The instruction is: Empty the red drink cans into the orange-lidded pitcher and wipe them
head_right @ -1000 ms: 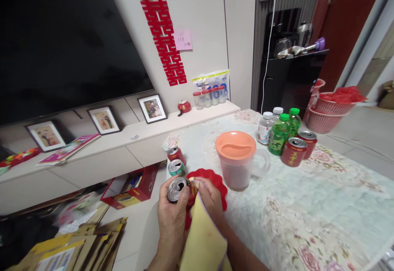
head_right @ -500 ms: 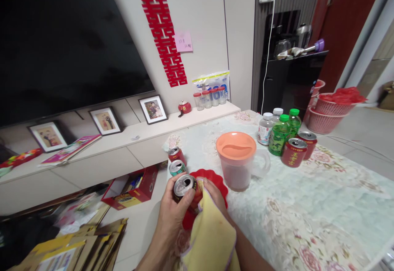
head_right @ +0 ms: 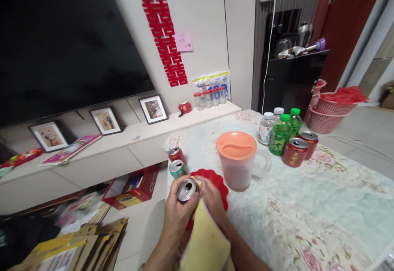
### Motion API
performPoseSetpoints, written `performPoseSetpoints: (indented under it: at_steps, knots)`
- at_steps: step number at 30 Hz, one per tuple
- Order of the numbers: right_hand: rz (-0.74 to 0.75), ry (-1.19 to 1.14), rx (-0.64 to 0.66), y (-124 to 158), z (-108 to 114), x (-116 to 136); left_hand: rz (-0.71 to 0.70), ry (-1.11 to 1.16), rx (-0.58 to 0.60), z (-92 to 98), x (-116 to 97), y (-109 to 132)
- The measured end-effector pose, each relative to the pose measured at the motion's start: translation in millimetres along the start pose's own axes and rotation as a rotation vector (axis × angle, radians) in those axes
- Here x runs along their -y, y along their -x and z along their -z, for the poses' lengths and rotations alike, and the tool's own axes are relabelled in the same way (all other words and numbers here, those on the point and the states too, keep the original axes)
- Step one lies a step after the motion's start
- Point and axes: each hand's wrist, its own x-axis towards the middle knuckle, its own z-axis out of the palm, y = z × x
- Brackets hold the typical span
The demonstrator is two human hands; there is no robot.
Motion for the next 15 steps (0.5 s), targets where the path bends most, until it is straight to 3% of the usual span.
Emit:
performPoseSetpoints:
  at_steps: [4,10,15]
  knots:
    - [0.05,0.05,-0.001,12.1,-0.4,1.3,0.024,0.074,-0.07,-7.2,14.2,2.2]
    - [0.372,0.393,-0.045,24.5,-9.1,7.0,0.106,0.193,-0.123,-15.1,18.6,4.2]
    - [0.333,0.368,-0.145,15.2,-11.7,-1.9,0.061,0.162,-0.163,-15.2,12.0,9.1]
